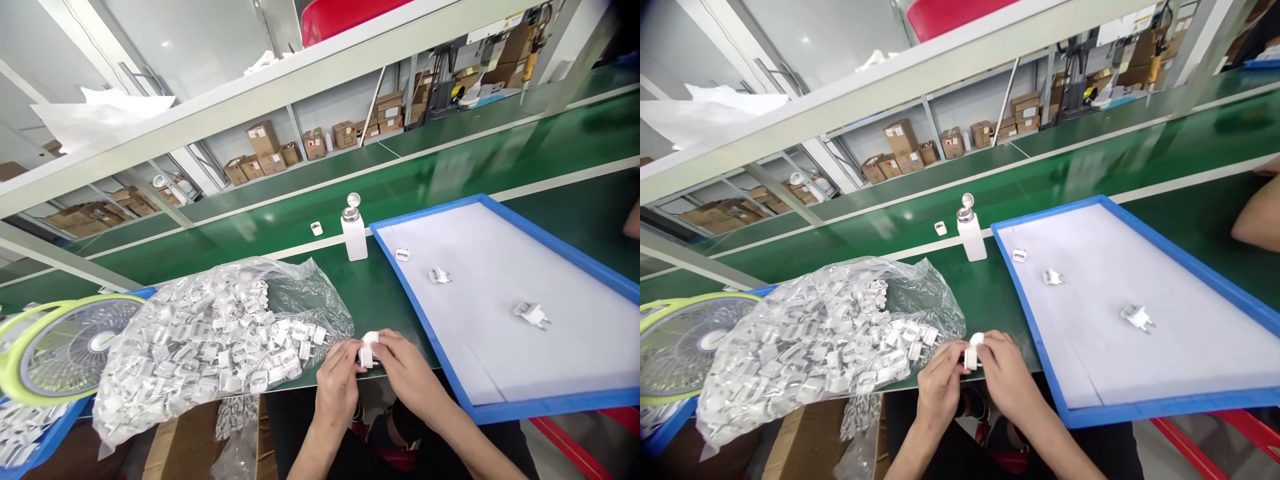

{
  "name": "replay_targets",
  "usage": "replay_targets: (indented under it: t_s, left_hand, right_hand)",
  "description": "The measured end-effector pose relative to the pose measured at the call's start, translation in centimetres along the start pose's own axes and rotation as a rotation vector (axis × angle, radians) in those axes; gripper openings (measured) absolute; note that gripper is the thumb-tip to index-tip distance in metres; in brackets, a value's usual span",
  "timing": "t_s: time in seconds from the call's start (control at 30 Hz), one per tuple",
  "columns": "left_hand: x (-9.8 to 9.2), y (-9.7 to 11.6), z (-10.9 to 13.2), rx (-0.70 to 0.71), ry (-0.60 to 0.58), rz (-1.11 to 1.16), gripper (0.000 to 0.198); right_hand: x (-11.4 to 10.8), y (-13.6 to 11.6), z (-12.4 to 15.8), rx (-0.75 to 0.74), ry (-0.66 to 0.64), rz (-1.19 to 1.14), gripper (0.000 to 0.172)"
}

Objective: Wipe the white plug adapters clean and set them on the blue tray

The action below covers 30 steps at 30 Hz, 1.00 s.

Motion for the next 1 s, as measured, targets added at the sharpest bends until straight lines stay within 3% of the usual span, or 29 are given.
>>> replay_targets:
  t_s: [0.17,0.27,0.37,0.5,0.57,0.63,0.7,0.73,0.83,0.93,1.0]
  left_hand:
    - [-1.6,-0.2,0.4,-0.312,0.203,0.149,0.032]
    - [-1.4,-1.2,1.5,-0.538,0.347,0.290,0.020]
    - [-0.4,-1.9,2.4,-0.670,0.439,0.512,0.018]
    - [2.3,-2.6,3.2,-0.943,0.443,0.979,0.032]
    - [3.5,-2.1,3.4,-1.080,0.434,1.208,0.022]
    - [3.9,-1.3,3.5,-1.174,0.440,1.344,0.009]
    - [4.1,-0.7,3.5,-1.225,0.446,1.390,0.011]
    - [4.2,-0.4,3.5,-1.241,0.439,1.400,0.012]
    - [4.7,0.3,3.2,-1.187,0.373,1.436,0.002]
    - [4.9,1.0,2.4,-1.055,0.266,1.391,0.023]
    - [4.9,1.7,1.6,-0.974,0.171,1.302,0.034]
  right_hand:
    - [0.3,-0.6,2.6,0.194,0.087,-0.358,0.039]
    - [1.0,-0.7,4.4,0.208,0.179,-0.538,0.042]
    - [1.3,-1.8,5.4,0.065,0.159,-0.419,0.039]
    - [0.9,-3.0,5.9,-0.080,0.059,-0.234,0.035]
    - [-0.9,-2.9,6.0,-0.085,0.123,-0.210,0.035]
    - [-3.8,-2.5,6.3,-0.036,0.310,-0.147,0.038]
    - [-6.4,-2.7,6.9,-0.001,0.476,-0.022,0.040]
    - [-6.9,-3.3,7.0,-0.023,0.497,0.047,0.039]
    - [-6.0,-5.9,6.8,-0.216,0.399,0.158,0.029]
    - [-4.0,-7.9,6.7,-0.434,0.249,0.163,0.034]
    - [-3.0,-8.2,6.3,-0.499,0.153,0.186,0.042]
Point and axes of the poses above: each hand's wrist, its own z-axis away from the middle knuckle, its own x-axis out of the palm, y = z × x, the point moved 10 cm from there along -z, towards the middle knuckle, and after that the axes turned 2 degrees about -x, right-handed, at the moved point
